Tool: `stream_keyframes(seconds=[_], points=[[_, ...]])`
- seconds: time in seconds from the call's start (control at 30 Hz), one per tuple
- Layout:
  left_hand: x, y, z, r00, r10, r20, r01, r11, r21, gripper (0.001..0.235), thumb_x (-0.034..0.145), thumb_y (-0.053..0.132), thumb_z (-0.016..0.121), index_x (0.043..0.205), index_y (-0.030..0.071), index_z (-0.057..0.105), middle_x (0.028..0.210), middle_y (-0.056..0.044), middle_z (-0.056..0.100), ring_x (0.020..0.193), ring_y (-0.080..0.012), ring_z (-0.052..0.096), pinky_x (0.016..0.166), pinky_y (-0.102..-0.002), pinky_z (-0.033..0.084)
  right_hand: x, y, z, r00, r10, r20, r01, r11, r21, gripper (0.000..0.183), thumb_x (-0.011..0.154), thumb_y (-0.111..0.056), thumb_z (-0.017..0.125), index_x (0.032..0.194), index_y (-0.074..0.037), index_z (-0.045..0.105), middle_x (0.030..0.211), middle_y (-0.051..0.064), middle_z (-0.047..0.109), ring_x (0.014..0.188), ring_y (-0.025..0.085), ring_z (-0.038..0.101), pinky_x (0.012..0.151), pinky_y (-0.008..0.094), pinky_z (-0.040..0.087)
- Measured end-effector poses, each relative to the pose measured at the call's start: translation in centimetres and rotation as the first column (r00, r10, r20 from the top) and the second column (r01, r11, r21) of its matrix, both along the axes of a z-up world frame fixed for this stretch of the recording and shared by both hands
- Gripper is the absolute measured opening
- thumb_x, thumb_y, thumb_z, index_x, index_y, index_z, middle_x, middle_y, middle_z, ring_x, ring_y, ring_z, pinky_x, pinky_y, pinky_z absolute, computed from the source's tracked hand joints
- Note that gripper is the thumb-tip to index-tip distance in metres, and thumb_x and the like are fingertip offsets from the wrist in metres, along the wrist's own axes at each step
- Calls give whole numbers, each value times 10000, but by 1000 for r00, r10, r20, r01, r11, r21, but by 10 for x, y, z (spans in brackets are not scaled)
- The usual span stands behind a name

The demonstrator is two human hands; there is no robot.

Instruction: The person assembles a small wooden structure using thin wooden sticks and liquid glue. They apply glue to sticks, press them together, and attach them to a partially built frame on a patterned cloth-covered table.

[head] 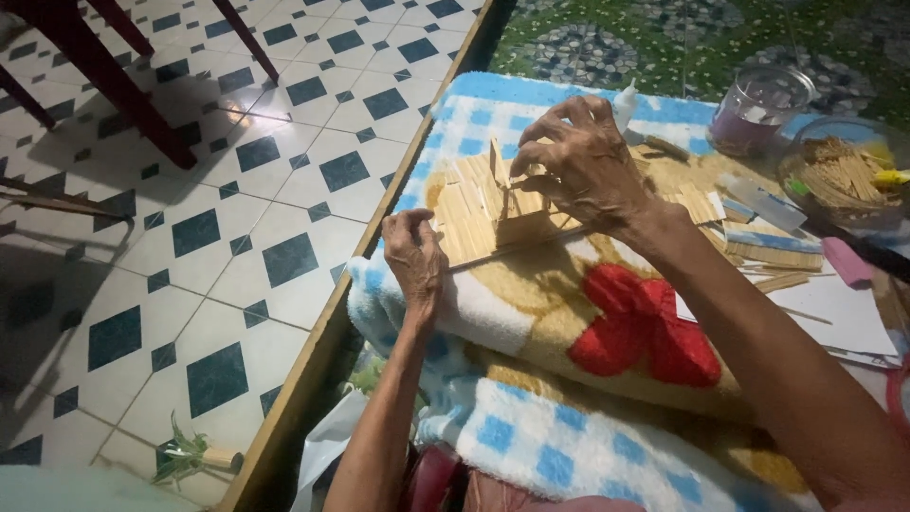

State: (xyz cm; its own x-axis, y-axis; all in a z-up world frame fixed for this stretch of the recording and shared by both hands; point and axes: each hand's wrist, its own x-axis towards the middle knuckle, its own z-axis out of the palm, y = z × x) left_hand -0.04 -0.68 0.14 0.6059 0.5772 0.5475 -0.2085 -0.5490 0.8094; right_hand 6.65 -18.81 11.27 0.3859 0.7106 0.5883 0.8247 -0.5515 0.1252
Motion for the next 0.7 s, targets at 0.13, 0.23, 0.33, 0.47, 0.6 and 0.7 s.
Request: stream_keyframes(seconds=[0.13, 0.23, 0.33, 0.47, 0.6, 0.7], points=[[1, 2, -1, 1000, 2, 2, -2, 1000, -2, 130, 780, 73, 440, 804, 148, 544, 736, 10, 424, 731, -270, 500, 618, -349, 472, 4, -1, -5, 1000, -9, -9, 9, 1000, -10, 130, 666, -269, 687, 752, -219, 603, 878, -46, 546, 972, 159, 444, 847, 368, 256], [-2, 0, 2, 1000, -9, 7, 9, 1000, 11, 129, 782, 74, 437, 808, 143, 543, 741, 8, 428, 722, -274, 494, 615, -353, 470, 3, -1, -4, 1000, -12, -5, 12, 1000, 4, 141, 661, -275, 692, 745, -212, 599, 892, -45, 544, 976, 164, 445, 837, 365, 265], [-7, -7, 12, 1000, -18, 22, 18, 1000, 21, 139, 780, 25, 425, 789, 95, 545, 730, -56, 444, 690, -219, 520, 615, -312, 467, 3, -3, -3, 997, -37, 67, 38, 999, -13, 146, 664, -319, 693, 729, -237, 591, 864, -63, 531, 950, 128, 435, 836, 340, 253], [-6, -3, 8, 1000, 18, 8, -19, 994, 112, 118, 743, 8, 472, 778, 86, 554, 708, -95, 480, 678, -311, 528, 612, -390, 451, 15, -1, -13, 995, 10, 99, -14, 999, 37, 171, 635, -369, 677, 722, -263, 574, 861, -81, 527, 932, 138, 437, 827, 351, 251], [-1, -1, 3, 998, 58, -32, -54, 993, 109, 141, 749, -6, 469, 790, 86, 567, 720, -92, 513, 669, -294, 546, 612, -379, 442, 30, 0, -25, 982, -7, 188, -1, 999, 43, 210, 654, -476, 629, 744, -292, 580, 850, -89, 508, 917, 132, 419, 823, 356, 232], [-2, 1, -3, 1000, -3, 4, 3, 997, 81, 168, 767, -8, 468, 824, 107, 577, 786, -70, 511, 726, -296, 540, 653, -376, 438, 32, 0, -28, 978, 2, 210, -16, 998, 66, 285, 616, -538, 595, 716, -276, 542, 838, -78, 494, 938, 146, 420, 830, 374, 247]])
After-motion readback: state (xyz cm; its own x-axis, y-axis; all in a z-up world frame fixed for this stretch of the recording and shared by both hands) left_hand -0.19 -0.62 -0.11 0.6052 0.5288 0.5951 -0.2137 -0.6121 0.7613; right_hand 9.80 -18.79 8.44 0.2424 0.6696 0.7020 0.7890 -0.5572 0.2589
